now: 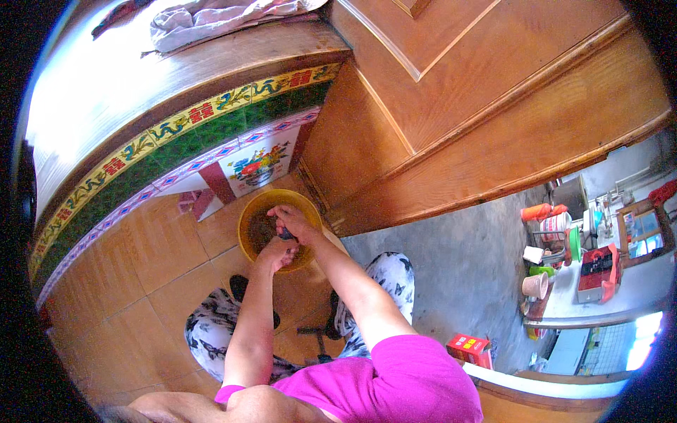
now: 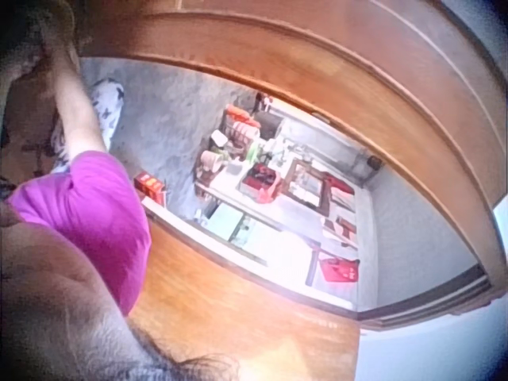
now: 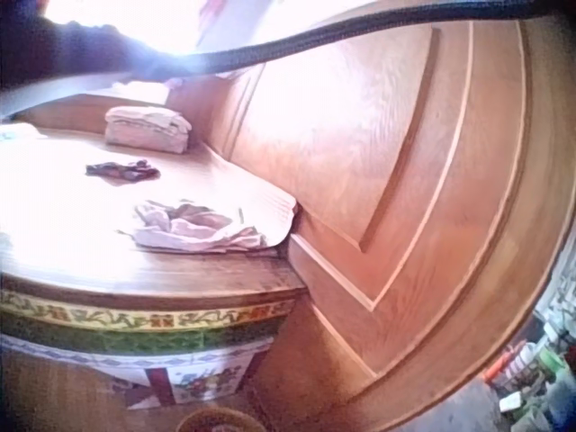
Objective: The person sits on the floor and wipes a wooden door frame with a cloth. They repeatedly dip the cloth into a yellow bucket of water to wet it and continue cleaning the vertical and horizontal sections of the frame.
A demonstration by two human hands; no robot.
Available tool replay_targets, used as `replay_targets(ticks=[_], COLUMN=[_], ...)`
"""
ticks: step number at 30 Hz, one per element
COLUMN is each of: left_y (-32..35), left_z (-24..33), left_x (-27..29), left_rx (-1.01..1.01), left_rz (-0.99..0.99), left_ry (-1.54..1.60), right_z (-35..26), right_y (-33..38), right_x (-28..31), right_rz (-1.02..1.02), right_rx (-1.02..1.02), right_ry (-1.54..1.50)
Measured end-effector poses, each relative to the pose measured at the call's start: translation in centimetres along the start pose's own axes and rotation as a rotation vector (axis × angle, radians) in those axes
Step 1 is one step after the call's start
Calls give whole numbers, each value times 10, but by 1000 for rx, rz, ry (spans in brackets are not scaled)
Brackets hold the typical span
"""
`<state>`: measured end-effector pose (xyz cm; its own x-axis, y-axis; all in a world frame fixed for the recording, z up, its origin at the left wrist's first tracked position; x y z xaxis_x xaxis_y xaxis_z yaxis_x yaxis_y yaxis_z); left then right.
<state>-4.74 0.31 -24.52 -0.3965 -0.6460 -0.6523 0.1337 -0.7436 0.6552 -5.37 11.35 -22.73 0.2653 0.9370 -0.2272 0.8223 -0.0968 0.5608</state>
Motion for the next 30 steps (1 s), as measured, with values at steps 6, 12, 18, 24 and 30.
replay_targets(ticks=[6, 12, 18, 24, 30], left_y=[-50, 18, 15, 21, 21], left_z=[-23, 13, 8, 10, 2], left_x=[34, -6, -9, -14, -22], left_rx=[-600, -388, -481, -502, -562], left_rz=[411, 682, 703, 649, 596], left_ry=[-667, -836, -1122, -1201, -1244], right_z=[24, 42, 76, 53, 35], right_y=[-16, -37, -54, -35, -18], right_x=[3, -3, 23, 14, 18], right_rz=[324, 531, 648, 936, 992], right_rx=[41, 33, 39, -22, -115], right_ry=[135, 70, -160, 544, 635])
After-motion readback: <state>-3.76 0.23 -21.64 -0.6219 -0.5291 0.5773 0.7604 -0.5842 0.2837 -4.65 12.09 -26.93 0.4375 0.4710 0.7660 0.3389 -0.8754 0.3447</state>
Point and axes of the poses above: each hand's wrist, its own y-axis away from the middle knuckle, its own x-axis out of the back of the hand, z = x × y, the point moved 4 cm from there along -y, towards the middle knuckle, and after that the axes turned 12 degrees about y, right-handed, at the moved point
